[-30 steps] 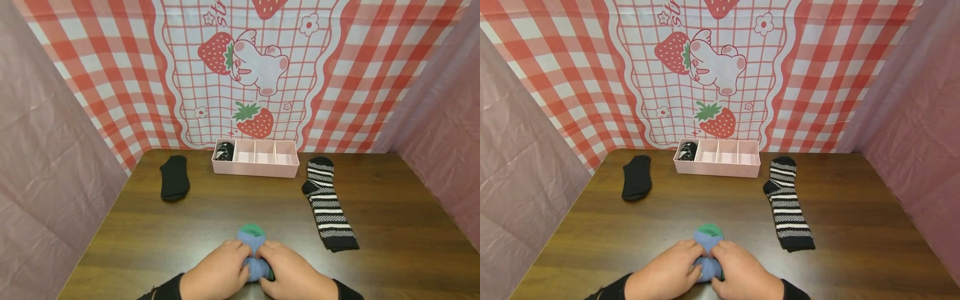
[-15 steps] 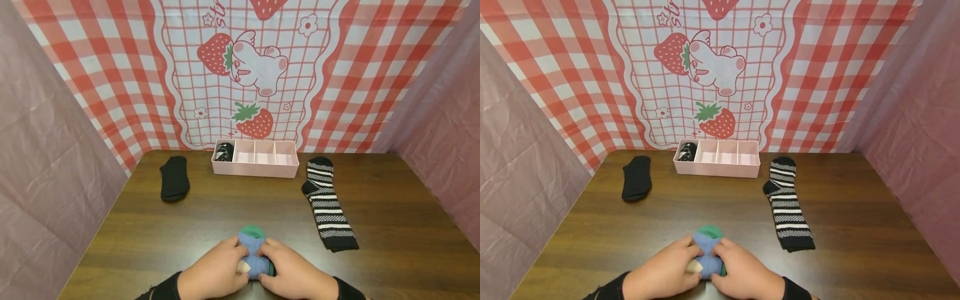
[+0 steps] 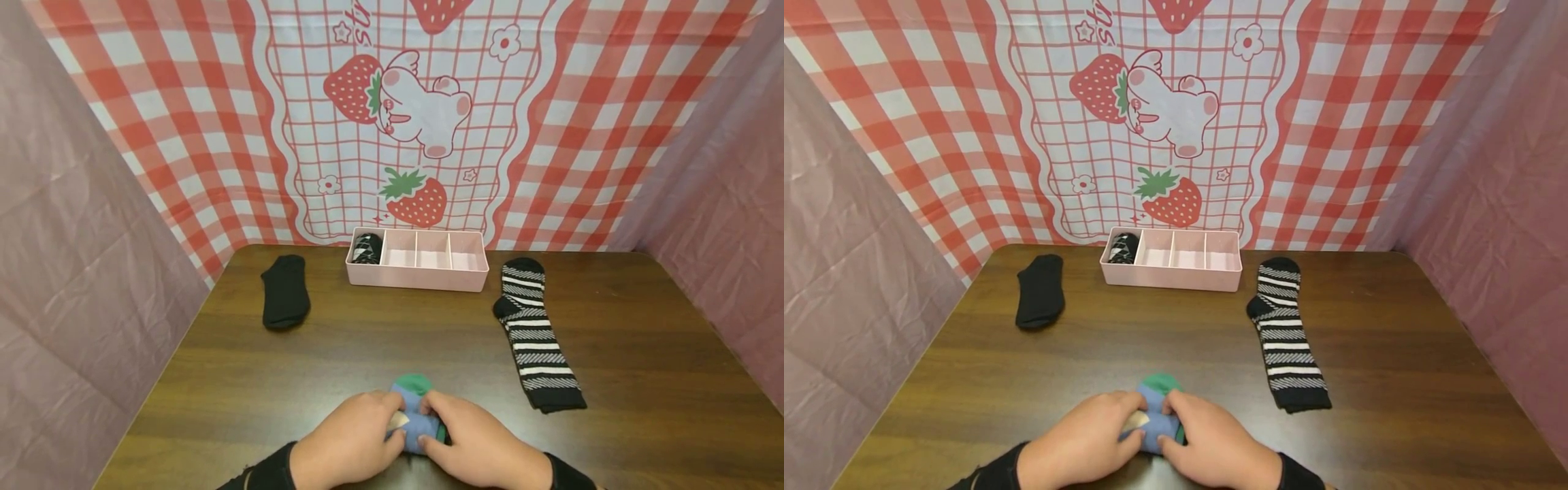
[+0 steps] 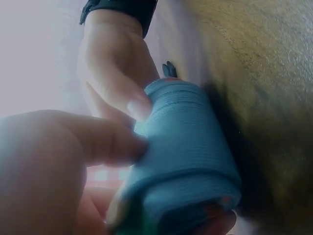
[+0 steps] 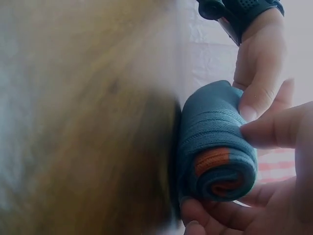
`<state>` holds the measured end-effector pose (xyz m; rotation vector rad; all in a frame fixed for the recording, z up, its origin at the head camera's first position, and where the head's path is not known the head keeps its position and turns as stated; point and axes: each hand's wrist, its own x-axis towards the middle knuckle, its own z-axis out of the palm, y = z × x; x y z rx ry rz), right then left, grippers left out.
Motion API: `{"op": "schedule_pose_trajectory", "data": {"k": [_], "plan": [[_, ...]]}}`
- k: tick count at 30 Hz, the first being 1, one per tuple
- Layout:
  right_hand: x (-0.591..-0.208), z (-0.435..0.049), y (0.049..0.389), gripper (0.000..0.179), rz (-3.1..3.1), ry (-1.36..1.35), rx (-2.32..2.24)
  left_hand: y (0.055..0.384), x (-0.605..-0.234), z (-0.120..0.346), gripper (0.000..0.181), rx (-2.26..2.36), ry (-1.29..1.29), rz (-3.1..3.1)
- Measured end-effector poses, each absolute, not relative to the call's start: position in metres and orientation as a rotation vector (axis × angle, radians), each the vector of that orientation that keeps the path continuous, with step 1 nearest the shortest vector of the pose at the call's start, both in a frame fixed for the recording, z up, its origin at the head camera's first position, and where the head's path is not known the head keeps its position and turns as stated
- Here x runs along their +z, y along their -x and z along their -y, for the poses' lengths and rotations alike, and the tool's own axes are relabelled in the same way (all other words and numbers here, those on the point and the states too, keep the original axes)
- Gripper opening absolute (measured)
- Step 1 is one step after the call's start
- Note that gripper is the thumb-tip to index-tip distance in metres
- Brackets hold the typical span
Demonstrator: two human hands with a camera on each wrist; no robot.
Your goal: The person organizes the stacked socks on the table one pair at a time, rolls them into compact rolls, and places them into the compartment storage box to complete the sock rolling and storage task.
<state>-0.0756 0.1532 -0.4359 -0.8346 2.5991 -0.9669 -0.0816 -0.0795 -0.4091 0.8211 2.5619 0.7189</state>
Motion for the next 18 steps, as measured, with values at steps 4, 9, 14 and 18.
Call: {"op": "schedule_pose_trajectory", "data": {"k": [4,9,14,18], "plan": [[-0.4353,-0.1527,0.0743,0.014,-2.636,0.858,-0.955,0.082,-0.4114,0.079,0.017,0.691,-0.842,-2.6],[-0.4356,-0.1514,0.0742,0.014,-2.681,0.894,-0.938,0.0827,-0.4143,0.0787,0.026,0.666,-0.862,-2.654],[-0.4368,-0.1523,0.0758,0.017,-2.675,0.885,-0.944,0.083,-0.4146,0.0783,0.028,0.674,-0.852,-2.653],[-0.4384,-0.1537,0.0777,0.016,-2.646,0.846,-0.951,0.0825,-0.4148,0.0777,0.033,0.687,-0.826,-2.636]]}}
